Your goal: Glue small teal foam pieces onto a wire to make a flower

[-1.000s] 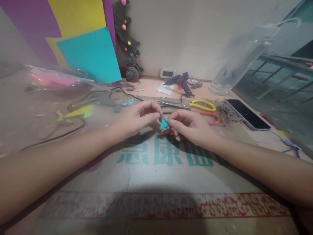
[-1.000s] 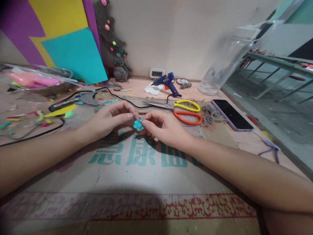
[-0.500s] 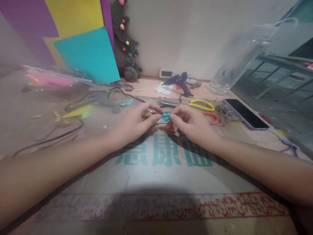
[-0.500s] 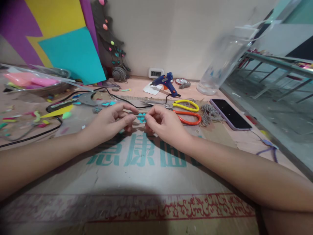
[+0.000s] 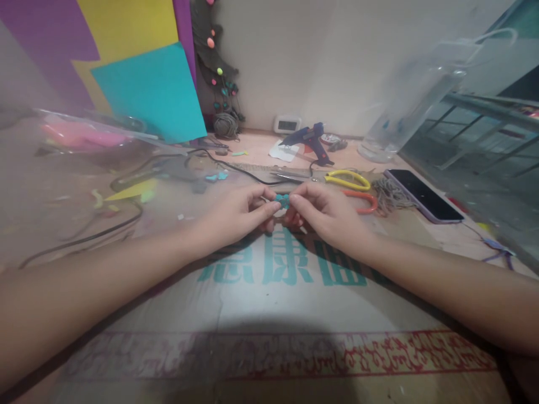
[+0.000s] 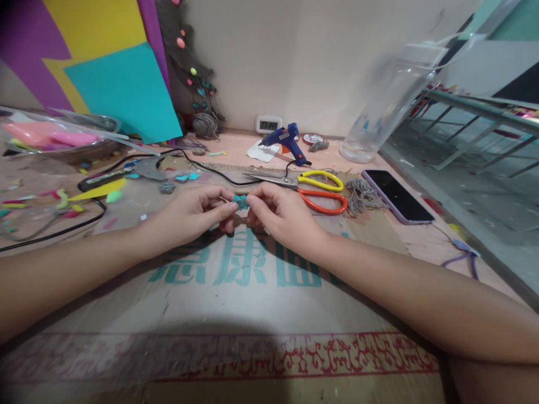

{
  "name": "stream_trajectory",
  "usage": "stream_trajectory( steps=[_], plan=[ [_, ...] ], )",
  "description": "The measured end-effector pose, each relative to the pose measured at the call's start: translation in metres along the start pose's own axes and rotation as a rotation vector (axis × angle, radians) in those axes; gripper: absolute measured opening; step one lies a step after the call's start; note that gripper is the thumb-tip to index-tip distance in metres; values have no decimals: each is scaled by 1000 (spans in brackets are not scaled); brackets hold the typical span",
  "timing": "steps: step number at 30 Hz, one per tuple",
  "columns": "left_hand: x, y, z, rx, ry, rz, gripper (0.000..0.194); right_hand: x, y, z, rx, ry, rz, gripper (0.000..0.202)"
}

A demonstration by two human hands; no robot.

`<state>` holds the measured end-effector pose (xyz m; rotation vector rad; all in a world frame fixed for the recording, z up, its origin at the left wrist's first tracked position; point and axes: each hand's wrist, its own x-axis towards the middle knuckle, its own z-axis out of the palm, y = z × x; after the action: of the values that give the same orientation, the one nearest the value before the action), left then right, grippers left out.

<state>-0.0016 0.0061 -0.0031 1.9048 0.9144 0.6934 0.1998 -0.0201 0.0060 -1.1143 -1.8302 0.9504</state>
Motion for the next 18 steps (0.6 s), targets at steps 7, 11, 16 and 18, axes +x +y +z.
stream_trajectory(
  steps=[7, 11, 16, 18],
  plan=[
    [0, -3, 1, -13, 6, 17, 26, 3, 0, 1, 15, 18, 23, 22],
    [0, -4, 1, 0, -5, 24, 26, 3, 0, 2, 24, 11, 35, 19],
    [-1, 1, -1, 59, 22, 94, 32, 2, -2, 2, 39, 42, 30, 18],
    [-1, 5, -3, 131, 69, 147, 34, 2, -2, 2, 33, 38, 21, 17]
  ],
)
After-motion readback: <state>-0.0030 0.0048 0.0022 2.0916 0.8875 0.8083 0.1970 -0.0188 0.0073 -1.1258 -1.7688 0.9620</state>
